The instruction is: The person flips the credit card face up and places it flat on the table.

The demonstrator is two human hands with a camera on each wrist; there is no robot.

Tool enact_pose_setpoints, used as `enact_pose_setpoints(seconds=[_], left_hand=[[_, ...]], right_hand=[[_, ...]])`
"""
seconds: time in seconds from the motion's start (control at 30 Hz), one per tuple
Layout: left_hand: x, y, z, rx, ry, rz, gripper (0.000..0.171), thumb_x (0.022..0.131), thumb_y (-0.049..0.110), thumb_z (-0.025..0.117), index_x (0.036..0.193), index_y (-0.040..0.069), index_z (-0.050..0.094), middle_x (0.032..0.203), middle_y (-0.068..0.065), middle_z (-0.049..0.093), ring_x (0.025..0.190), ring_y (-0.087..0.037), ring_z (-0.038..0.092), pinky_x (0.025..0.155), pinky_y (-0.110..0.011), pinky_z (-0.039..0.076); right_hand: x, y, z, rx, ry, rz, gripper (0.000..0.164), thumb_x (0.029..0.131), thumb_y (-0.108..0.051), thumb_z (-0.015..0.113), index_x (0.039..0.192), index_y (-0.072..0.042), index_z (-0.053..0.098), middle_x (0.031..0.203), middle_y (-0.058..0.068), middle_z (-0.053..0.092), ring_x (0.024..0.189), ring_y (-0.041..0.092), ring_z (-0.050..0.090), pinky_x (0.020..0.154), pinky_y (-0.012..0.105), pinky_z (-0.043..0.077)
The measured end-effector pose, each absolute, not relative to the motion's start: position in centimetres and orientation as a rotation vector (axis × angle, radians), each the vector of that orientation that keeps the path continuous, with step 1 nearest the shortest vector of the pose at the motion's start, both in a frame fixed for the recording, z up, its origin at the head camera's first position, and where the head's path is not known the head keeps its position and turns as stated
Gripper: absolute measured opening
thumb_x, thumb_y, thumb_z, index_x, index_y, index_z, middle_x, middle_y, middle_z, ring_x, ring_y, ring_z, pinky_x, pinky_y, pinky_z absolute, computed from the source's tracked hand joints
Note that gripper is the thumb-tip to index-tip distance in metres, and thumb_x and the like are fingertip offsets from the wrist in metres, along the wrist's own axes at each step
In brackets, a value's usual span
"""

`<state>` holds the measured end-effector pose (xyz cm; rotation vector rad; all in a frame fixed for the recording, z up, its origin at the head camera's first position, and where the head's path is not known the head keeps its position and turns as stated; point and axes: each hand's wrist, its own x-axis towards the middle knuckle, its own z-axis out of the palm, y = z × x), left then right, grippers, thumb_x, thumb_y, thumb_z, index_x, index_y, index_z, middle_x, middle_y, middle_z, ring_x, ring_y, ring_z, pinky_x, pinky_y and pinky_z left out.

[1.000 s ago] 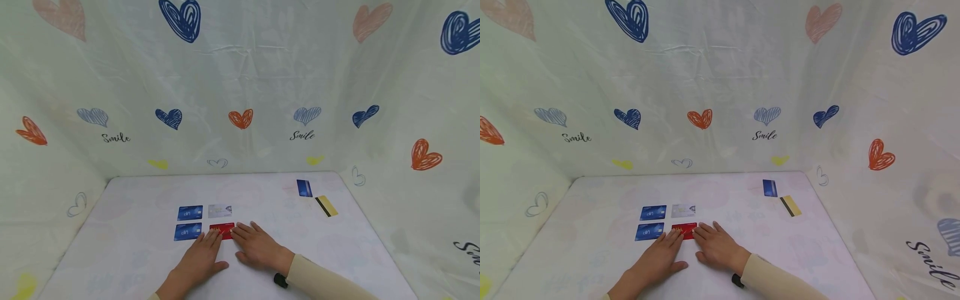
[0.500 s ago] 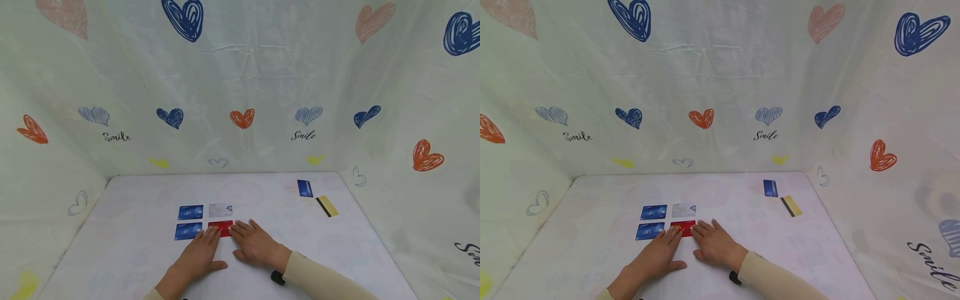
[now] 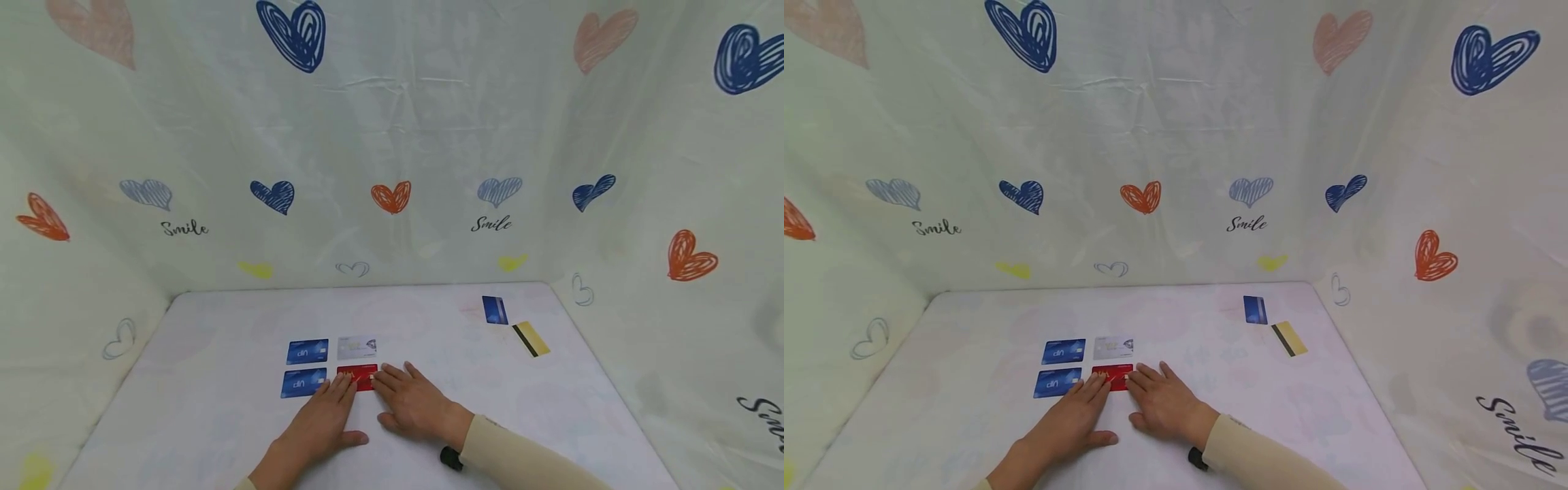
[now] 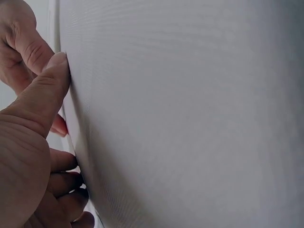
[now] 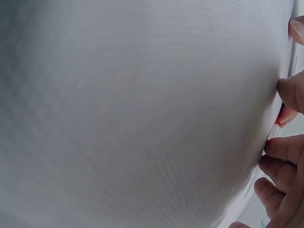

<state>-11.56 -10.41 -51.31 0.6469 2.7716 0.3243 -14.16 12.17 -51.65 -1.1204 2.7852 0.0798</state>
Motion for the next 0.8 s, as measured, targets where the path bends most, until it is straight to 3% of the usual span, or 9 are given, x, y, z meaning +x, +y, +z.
enact_pose_setpoints(seconds=[0.43, 0.8], left_hand=[[-11.7, -10.4, -51.4, 0.67, 2.774, 0.287, 0.099, 0.086, 0.064, 0.077, 0.157, 0.002, 0.046, 0.165, -0.017, 0.044, 0.155, -0.037, 0.037, 0.124, -0.057, 0.031], [-12.0, -10.2, -51.3, 0.654, 2.76, 0.248, 0.099, 0.086, 0.063, 0.077, 0.157, 0.002, 0.047, 0.165, -0.016, 0.045, 0.155, -0.036, 0.038, 0.124, -0.056, 0.032]], right_hand=[[-14.3, 12.2, -51.9, -1.117, 2.79, 0.078, 0.068, 0.105, -0.056, 0.055, 0.161, -0.019, 0.045, 0.168, -0.005, 0.042, 0.159, 0.018, 0.034, 0.125, 0.054, 0.033], [-15.1, 14.4, -52.1, -0.966, 2.803, -0.031, 0.079, 0.101, -0.064, 0.057, 0.163, -0.017, 0.042, 0.169, -0.002, 0.041, 0.159, 0.023, 0.033, 0.127, 0.056, 0.028]])
